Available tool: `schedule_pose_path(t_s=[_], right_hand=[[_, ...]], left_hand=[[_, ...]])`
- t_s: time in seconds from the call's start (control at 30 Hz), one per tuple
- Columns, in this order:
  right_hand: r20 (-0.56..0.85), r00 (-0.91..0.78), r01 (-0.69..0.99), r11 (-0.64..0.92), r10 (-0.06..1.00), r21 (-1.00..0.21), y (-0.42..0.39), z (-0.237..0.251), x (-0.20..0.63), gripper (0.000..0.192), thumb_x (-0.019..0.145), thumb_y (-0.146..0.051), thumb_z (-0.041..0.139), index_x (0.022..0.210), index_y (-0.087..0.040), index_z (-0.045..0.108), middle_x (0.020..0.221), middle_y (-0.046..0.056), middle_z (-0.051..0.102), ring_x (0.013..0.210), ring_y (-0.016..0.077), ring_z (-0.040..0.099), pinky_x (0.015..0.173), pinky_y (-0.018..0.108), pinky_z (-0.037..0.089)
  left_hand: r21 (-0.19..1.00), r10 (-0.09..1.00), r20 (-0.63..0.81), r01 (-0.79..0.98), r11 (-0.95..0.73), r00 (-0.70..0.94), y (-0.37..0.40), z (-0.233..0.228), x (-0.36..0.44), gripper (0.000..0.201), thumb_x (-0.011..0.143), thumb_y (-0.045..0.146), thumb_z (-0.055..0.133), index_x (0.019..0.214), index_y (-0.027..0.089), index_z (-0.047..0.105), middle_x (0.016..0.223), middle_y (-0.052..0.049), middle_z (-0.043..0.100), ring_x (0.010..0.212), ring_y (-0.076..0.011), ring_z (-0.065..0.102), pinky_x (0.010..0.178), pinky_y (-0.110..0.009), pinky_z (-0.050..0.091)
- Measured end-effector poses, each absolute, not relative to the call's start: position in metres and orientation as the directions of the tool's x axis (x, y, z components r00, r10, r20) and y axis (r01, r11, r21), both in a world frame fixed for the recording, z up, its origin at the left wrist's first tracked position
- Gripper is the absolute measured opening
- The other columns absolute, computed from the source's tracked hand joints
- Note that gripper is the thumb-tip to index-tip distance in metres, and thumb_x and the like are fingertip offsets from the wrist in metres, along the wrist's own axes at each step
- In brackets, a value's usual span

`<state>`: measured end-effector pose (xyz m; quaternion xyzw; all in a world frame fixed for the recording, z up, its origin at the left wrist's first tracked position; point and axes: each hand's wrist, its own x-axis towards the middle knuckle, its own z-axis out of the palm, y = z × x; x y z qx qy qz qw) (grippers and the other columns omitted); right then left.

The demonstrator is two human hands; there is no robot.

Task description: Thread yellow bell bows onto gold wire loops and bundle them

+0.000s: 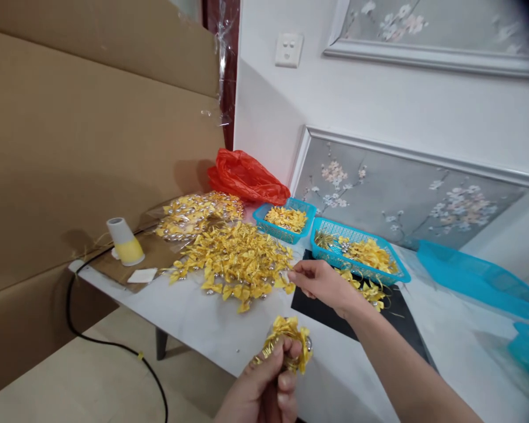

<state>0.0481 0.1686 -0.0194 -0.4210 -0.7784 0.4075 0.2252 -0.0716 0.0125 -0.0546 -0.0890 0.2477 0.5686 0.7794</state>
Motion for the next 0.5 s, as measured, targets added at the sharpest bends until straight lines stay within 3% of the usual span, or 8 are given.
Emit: schedule_pose_path(t_s=[0.1, 0.27, 0.3, 0.4, 0.5], right_hand=[[0.096, -0.566, 0.463, 0.412, 0.819, -0.785, 0.149, -0.008, 0.064, 0.026, 0.091, -0.028, 0.057, 0.069, -0.016, 0.06, 0.054, -0.007, 0.044, 0.049, 0.0087, 0.045, 0.047, 0.021, 0.034], [0.275, -0.603, 0.46, 0.609, 0.748, -0.646, 0.104, -0.009, 0.082, 0.019, 0.09, -0.019, 0.054, 0.075, -0.019, 0.065, 0.079, 0.001, 0.059, 0.071, 0.0148, 0.057, 0.066, 0.027, 0.04], [0.319, -0.631, 0.463, 0.672, 0.708, -0.577, 0.095, -0.012, 0.084, 0.02, 0.091, -0.017, 0.052, 0.077, -0.02, 0.066, 0.082, 0.002, 0.059, 0.073, 0.0153, 0.058, 0.066, 0.027, 0.04], [0.492, -0.694, 0.503, 0.843, 0.526, -0.191, 0.075, -0.019, 0.087, 0.019, 0.092, -0.013, 0.048, 0.083, -0.02, 0.063, 0.081, 0.003, 0.061, 0.066, 0.0164, 0.058, 0.057, 0.027, 0.039], [0.564, -0.723, 0.552, 0.824, 0.398, 0.125, 0.065, -0.021, 0.083, 0.022, 0.091, -0.011, 0.045, 0.078, -0.02, 0.06, 0.071, 0.002, 0.061, 0.058, 0.0194, 0.057, 0.052, 0.031, 0.035]], left_hand=[[0.129, 0.824, -0.523, -0.934, 0.332, 0.22, 0.014, -0.054, -0.069, 0.014, 0.078, 0.007, 0.072, 0.091, 0.004, 0.067, 0.077, -0.005, 0.074, 0.045, -0.0045, 0.059, 0.041, -0.014, 0.049], [0.143, 0.816, -0.545, -0.938, 0.315, 0.191, 0.016, -0.052, -0.064, 0.015, 0.089, 0.009, 0.059, 0.101, 0.003, 0.065, 0.079, -0.007, 0.074, 0.047, -0.0062, 0.062, 0.041, -0.015, 0.052], [0.147, 0.819, -0.542, -0.939, 0.312, 0.187, 0.016, -0.052, -0.064, 0.014, 0.089, 0.009, 0.058, 0.1, 0.003, 0.065, 0.078, -0.007, 0.073, 0.047, -0.0061, 0.062, 0.041, -0.015, 0.052], [0.154, 0.829, -0.528, -0.939, 0.308, 0.185, 0.016, -0.053, -0.061, 0.012, 0.09, 0.007, 0.056, 0.092, 0.002, 0.067, 0.071, -0.006, 0.071, 0.048, -0.0066, 0.062, 0.042, -0.015, 0.051], [0.148, 0.834, -0.514, -0.938, 0.313, 0.198, 0.015, -0.055, -0.059, 0.013, 0.09, 0.007, 0.056, 0.09, 0.002, 0.069, 0.064, -0.005, 0.068, 0.049, -0.0069, 0.062, 0.045, -0.015, 0.051]])
